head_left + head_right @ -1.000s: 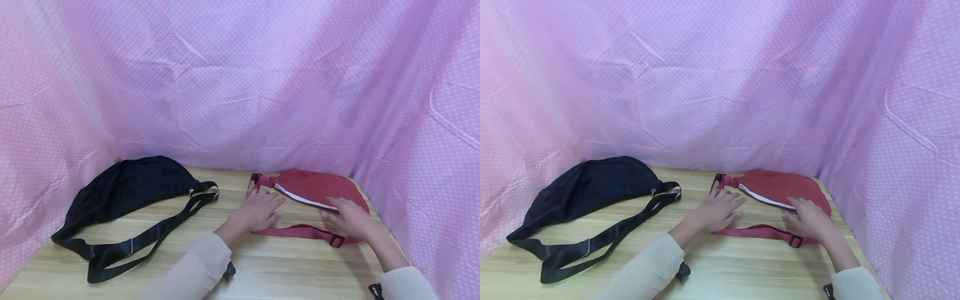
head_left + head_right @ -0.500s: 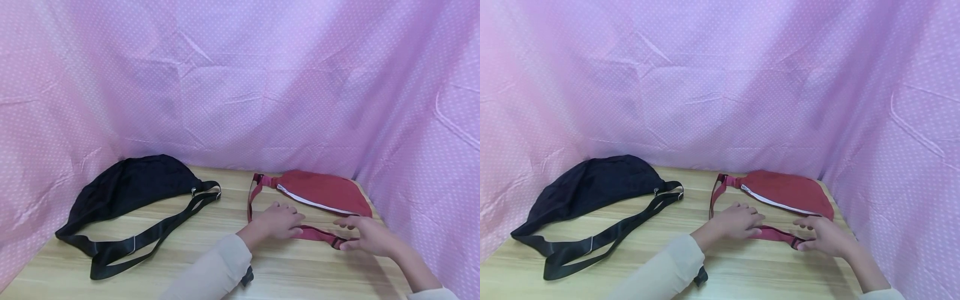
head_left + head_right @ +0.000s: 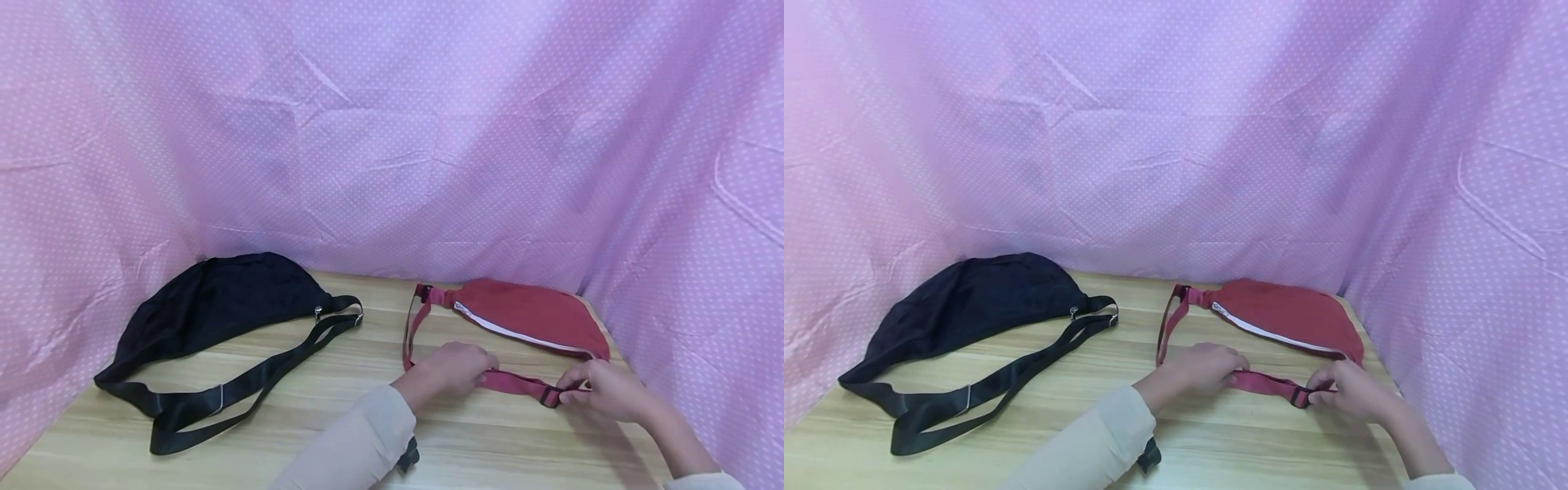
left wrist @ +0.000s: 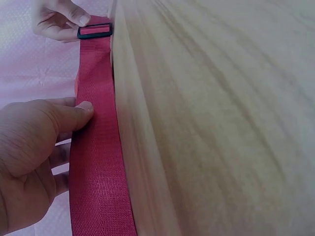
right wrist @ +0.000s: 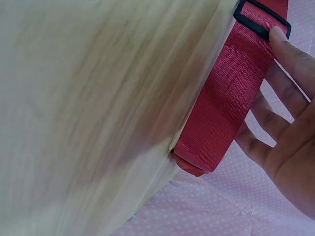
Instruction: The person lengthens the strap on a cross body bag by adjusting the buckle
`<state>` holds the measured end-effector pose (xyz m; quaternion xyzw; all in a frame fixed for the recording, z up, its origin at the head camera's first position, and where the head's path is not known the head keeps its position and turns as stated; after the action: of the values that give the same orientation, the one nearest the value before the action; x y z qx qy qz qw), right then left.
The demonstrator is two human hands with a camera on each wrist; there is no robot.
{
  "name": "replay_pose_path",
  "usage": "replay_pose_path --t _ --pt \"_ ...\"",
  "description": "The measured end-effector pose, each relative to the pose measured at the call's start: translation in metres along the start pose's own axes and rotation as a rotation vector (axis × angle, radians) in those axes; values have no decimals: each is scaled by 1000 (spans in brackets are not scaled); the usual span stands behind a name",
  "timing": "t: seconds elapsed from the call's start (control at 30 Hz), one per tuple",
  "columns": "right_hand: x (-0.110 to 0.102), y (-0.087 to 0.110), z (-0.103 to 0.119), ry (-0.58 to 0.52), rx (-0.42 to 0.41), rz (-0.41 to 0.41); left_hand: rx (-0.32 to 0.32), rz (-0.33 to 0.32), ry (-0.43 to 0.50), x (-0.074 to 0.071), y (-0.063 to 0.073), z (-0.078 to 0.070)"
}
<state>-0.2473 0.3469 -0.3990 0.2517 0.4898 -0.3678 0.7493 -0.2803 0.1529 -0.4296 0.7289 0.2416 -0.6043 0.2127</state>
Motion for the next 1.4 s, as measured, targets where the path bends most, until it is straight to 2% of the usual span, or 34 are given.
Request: replay_pose_path --t 0.2,0.43,0.7,0.9,1.03,1.2,1.4 --pt "-5 -4 1 -101 -23 -21 -32 -5 66 -5 4 9" --pt "-16 -13 8 -233 -23 -73 -49 -56 146 -24 14 24" --pt "-27 -27 16 -229 9 -143 -85 -99 240 -38 20 45" --pt "-32 -41 22 -274 12 -192 -121 -148 273 -50 25 56" --pt "-37 -50 27 -311 10 -222 -146 -175 323 -53 27 62" --pt "-43 -60 31 -328 32 -262 -145 -220 324 -55 28 66" --pt "-46 -73 33 -358 67 -291 -139 -278 309 -61 29 61"
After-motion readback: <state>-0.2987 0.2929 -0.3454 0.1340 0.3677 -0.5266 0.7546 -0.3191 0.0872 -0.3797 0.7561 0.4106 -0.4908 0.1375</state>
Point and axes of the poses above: each hand's wrist, its own y-axis away from the middle knuckle, its own x-axis out of the palm, z = x × y, the point moved 8 cm from there along -y, towards the middle knuckle, and after that the axes turned 3 degrees about z, right-handed, at the moved point
